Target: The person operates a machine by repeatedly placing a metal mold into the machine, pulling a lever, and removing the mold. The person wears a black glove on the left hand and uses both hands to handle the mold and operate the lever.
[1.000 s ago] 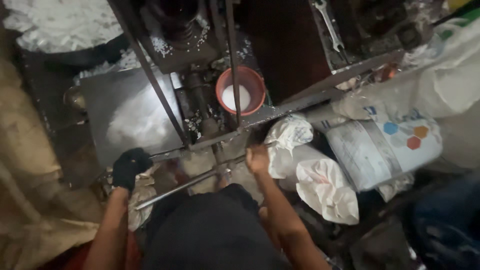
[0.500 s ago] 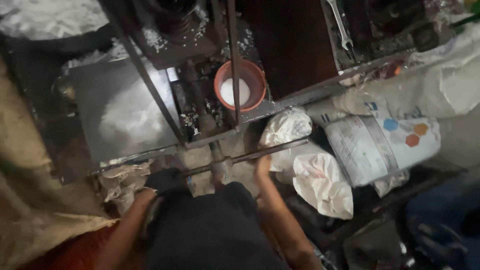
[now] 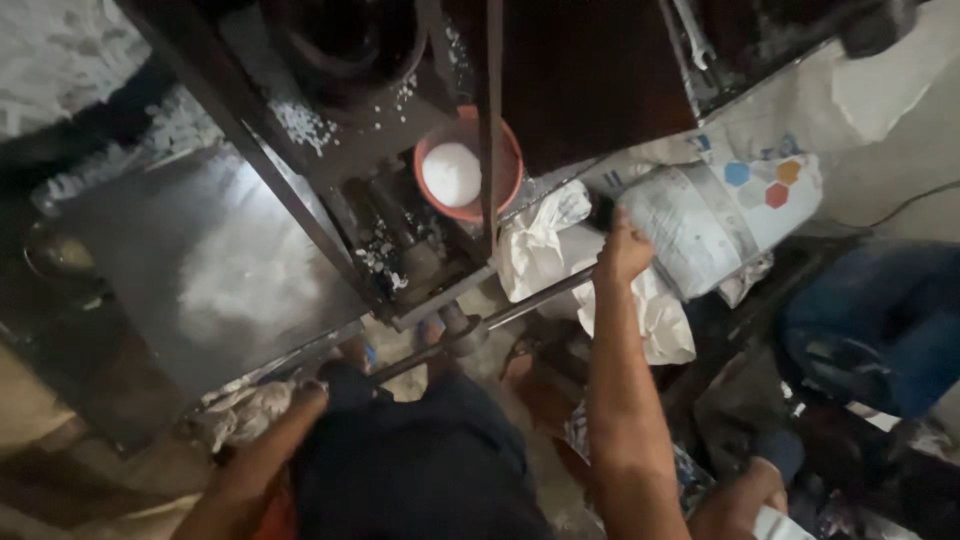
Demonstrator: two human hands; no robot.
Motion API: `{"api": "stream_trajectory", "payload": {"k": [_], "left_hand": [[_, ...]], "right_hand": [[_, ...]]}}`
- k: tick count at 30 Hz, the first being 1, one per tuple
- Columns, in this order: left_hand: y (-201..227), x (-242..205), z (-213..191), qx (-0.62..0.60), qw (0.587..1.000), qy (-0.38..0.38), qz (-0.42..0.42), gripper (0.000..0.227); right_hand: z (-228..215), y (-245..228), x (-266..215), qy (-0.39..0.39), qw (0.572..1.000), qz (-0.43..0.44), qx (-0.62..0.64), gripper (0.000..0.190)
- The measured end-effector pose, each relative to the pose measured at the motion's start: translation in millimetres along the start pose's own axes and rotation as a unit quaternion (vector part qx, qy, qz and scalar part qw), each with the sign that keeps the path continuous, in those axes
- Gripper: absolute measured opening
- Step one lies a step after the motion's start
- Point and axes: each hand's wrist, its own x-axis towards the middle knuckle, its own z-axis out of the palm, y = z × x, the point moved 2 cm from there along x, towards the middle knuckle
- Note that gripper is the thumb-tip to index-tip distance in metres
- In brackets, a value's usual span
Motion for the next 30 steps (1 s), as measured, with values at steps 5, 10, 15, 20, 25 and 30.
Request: {"api": "stream_trajectory", "payload": {"k": [5, 10, 15, 20, 25, 30], "left_hand": [[30, -20, -41, -0.059, 0.997, 0.038, 0.017, 0.045], [44, -62, -59, -0.130, 0.989, 0.072, 0.014, 0.044], [71, -101, -96, -0.214, 0.960, 0.179, 0.025, 0.043], [135, -120, -146, -0.342, 0.884, 0.313, 0.059, 0.043], [189, -99, -186, -0.569, 0.714, 0.400, 0.085, 0.027], [205, -63, -176, -0.609, 0.589, 0.528, 0.059, 0.036]], "right_hand": [[7, 6, 2, 0.085, 0.922, -0.180, -0.331, 0.046], [15, 21, 4, 0.035, 0.937, -0.119, -0.326, 0.043], [24, 12, 6, 0.000, 0.927, -0.172, -0.334, 0.044], [18, 2, -7, -0.097, 0.894, -0.179, -0.400, 0.039], [2, -68, 20, -0.102, 0.941, -0.268, -0.178, 0.038], [-18, -240, 132, 0.014, 0.904, -0.393, 0.166, 0.044]]}}
